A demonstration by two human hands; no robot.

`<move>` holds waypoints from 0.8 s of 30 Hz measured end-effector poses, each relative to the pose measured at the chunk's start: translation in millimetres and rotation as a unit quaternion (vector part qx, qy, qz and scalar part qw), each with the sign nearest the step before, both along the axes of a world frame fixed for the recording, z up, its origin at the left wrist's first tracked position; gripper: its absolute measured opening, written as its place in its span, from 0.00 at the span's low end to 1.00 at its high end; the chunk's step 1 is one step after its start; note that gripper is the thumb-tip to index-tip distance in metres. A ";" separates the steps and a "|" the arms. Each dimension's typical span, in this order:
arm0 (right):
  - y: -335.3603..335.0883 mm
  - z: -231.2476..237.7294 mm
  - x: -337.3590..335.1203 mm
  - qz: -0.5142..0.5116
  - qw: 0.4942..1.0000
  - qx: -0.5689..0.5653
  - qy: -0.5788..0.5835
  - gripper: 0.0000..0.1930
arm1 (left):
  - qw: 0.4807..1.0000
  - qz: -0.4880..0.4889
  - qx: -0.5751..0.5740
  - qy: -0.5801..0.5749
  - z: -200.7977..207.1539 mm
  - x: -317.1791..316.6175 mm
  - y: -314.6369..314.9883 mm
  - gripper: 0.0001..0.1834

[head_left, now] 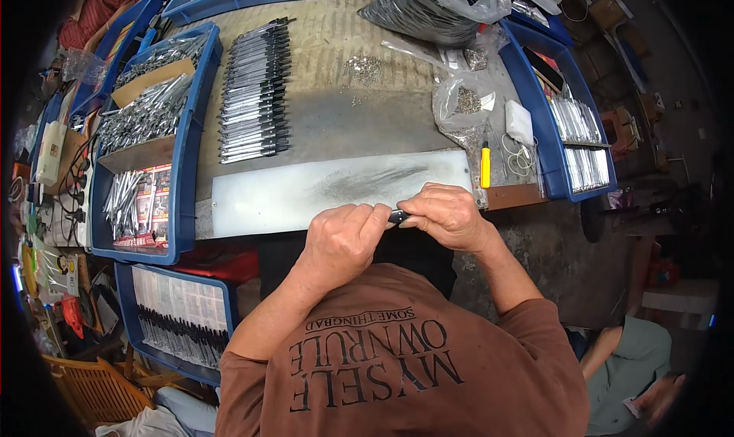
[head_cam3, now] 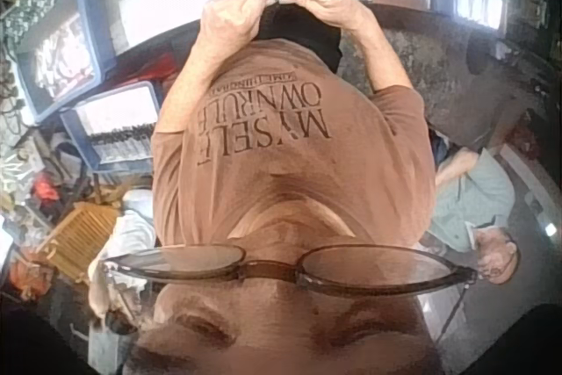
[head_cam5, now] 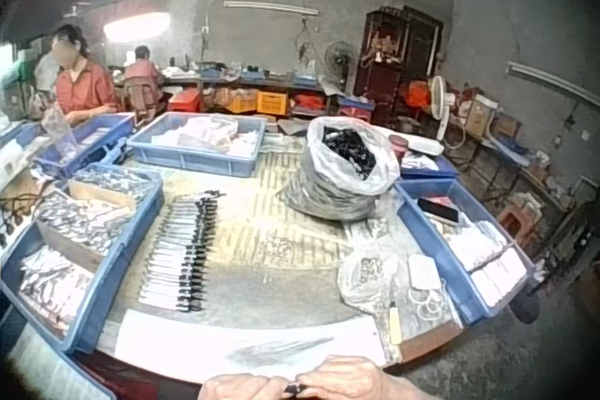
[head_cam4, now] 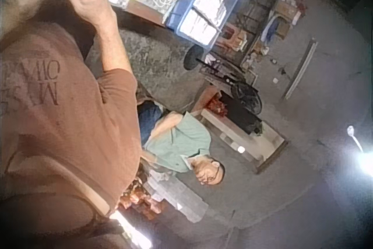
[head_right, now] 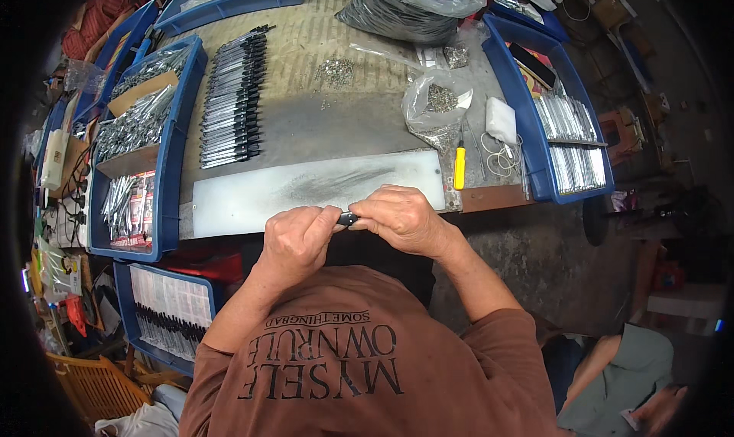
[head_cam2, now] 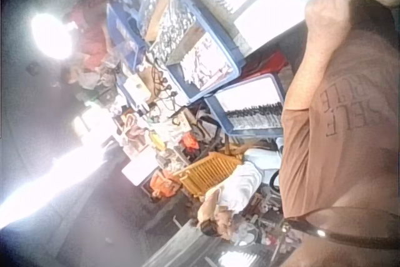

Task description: The person assembles small components by fitting parts together by hand and arranging the assembled pieces into rows on the table.

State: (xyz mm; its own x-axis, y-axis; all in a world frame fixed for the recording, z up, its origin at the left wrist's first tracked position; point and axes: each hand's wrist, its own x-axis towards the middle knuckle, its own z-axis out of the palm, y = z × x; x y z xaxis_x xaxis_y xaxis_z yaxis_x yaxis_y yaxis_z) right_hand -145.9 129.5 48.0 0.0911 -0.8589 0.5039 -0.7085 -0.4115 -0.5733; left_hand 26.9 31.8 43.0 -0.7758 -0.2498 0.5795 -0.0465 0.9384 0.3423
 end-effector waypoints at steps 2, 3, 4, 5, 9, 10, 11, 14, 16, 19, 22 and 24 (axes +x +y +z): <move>1.6 -3.1 1.1 -0.012 1.000 -0.005 -0.006 0.10 | 1.000 0.019 0.004 -0.004 0.6 -0.7 1.2 0.08; 1.9 -3.8 1.1 -0.024 1.000 -0.009 -0.013 0.11 | 1.000 0.019 0.004 -0.004 0.7 -1.8 1.0 0.08; 1.8 -3.7 1.1 -0.024 1.000 -0.009 -0.014 0.11 | 1.000 0.018 0.003 -0.003 0.6 -2.0 1.1 0.08; 1.8 -3.6 0.9 -0.028 1.000 -0.003 -0.009 0.11 | 1.000 0.017 0.002 -0.003 0.5 -2.2 1.0 0.08; -0.1 -3.7 -0.8 -0.030 1.000 0.003 -0.005 0.10 | 1.000 0.020 -0.011 0.004 -0.4 -3.7 -1.2 0.08; -0.2 -3.5 -1.5 -0.031 1.000 0.004 -0.004 0.10 | 1.000 0.016 -0.011 0.003 0.1 -3.8 -0.9 0.08; -0.4 -3.6 -2.2 -0.027 1.000 0.003 -0.006 0.10 | 1.000 0.012 -0.010 0.002 0.5 -3.9 -0.7 0.08; 0.1 -4.4 -2.7 -0.026 1.000 0.003 -0.003 0.11 | 1.000 0.012 -0.006 0.006 -1.1 -4.2 -0.7 0.08; 0.1 -5.1 -2.2 -0.028 1.000 0.004 0.001 0.11 | 1.000 0.016 -0.006 0.010 -3.5 -5.5 -0.6 0.08; -0.4 -7.2 -2.1 -0.035 0.999 0.004 0.002 0.11 | 1.000 0.022 -0.007 0.008 -4.0 -5.7 -1.0 0.09; -0.1 -9.5 -2.9 -0.037 0.999 0.009 -0.015 0.11 | 1.000 0.023 -0.014 0.004 -4.1 -7.2 -2.5 0.08; 0.3 -9.0 -2.7 -0.053 0.998 0.032 -0.016 0.12 | 1.000 0.022 -0.020 0.006 -4.9 -8.9 -4.5 0.08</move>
State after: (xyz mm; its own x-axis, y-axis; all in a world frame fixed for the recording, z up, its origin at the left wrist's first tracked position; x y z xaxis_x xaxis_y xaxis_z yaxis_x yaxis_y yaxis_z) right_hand -148.6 129.8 39.1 -0.0174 -0.8936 0.4485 -0.7267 -0.2968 -0.6195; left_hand 18.0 27.2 38.1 -0.7578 -0.2602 0.5983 -0.0848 0.9485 0.3052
